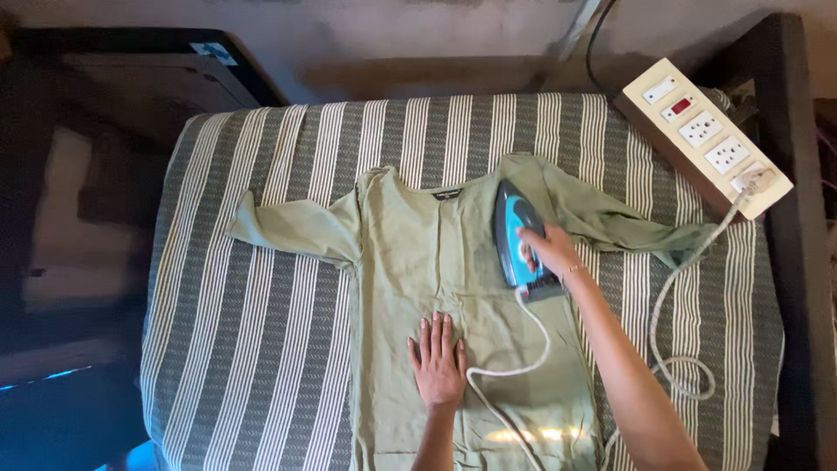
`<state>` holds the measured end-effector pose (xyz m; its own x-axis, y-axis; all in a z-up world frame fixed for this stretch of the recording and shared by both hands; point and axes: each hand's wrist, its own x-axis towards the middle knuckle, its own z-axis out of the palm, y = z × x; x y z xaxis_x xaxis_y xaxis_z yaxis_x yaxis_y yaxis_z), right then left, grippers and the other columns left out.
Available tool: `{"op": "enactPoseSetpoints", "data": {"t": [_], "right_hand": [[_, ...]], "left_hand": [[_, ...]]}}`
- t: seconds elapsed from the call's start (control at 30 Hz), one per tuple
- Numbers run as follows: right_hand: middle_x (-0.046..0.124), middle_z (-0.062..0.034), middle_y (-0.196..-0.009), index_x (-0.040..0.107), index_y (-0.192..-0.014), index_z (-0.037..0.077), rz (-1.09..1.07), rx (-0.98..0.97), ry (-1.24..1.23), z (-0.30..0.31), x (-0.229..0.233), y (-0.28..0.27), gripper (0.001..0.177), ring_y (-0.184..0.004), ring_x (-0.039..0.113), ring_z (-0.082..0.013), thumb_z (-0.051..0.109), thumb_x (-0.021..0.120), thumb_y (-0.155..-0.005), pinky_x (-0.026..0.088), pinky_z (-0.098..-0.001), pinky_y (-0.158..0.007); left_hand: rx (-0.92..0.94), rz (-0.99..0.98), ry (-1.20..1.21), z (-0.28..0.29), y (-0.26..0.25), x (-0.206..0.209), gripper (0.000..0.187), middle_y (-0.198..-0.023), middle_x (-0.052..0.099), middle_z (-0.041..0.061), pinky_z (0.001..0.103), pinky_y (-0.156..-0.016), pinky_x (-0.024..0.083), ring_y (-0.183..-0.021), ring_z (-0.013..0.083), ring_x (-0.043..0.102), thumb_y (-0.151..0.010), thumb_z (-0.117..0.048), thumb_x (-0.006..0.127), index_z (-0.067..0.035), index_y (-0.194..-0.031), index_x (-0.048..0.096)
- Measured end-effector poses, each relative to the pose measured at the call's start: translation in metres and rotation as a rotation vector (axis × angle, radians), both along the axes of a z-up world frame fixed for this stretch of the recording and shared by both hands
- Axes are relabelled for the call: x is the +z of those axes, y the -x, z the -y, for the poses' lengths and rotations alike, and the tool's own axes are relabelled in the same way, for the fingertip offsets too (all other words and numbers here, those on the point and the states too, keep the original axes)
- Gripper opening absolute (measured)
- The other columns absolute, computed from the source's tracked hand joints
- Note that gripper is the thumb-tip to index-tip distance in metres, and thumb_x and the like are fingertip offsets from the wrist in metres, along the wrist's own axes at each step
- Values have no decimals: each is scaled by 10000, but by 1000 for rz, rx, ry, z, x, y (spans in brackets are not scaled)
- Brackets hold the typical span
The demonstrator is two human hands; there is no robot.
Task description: The person irons a light green long-sleeved shirt on a striped bed. They smooth the fabric with their hands and use a blue electric iron to press the sleeves and the main body of the shirt, flipping it over to iron both sides.
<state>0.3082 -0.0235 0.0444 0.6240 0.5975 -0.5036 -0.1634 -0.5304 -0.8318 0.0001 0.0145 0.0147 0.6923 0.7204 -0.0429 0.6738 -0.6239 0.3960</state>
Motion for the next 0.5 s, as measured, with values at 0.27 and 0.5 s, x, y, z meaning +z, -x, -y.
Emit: {"op": "enactPoseSetpoints", "data": {"t": [0.27,0.5], "right_hand": [[622,-65,-589,622,-711,7,-11,63,41,-57,2,-53,385,-444,568,-145,342,619,-901,463,-303,-456],[581,-17,-573,577,-768,71,-78,102,62,11,7,63,257,-432,555,-126,299,640,-868,466,-302,-413]], "left_hand": [[8,7,-17,1,1,-4,551,-1513,343,12,539,-1122,149,-1393,252,291,-926,-361,470,-182,-1440,380],[10,16,-69,1,2,-9,555,-1507,358,7,535,-1116,175,-1380,236,321,-926,-372,476,-192,-1444,385]]}}
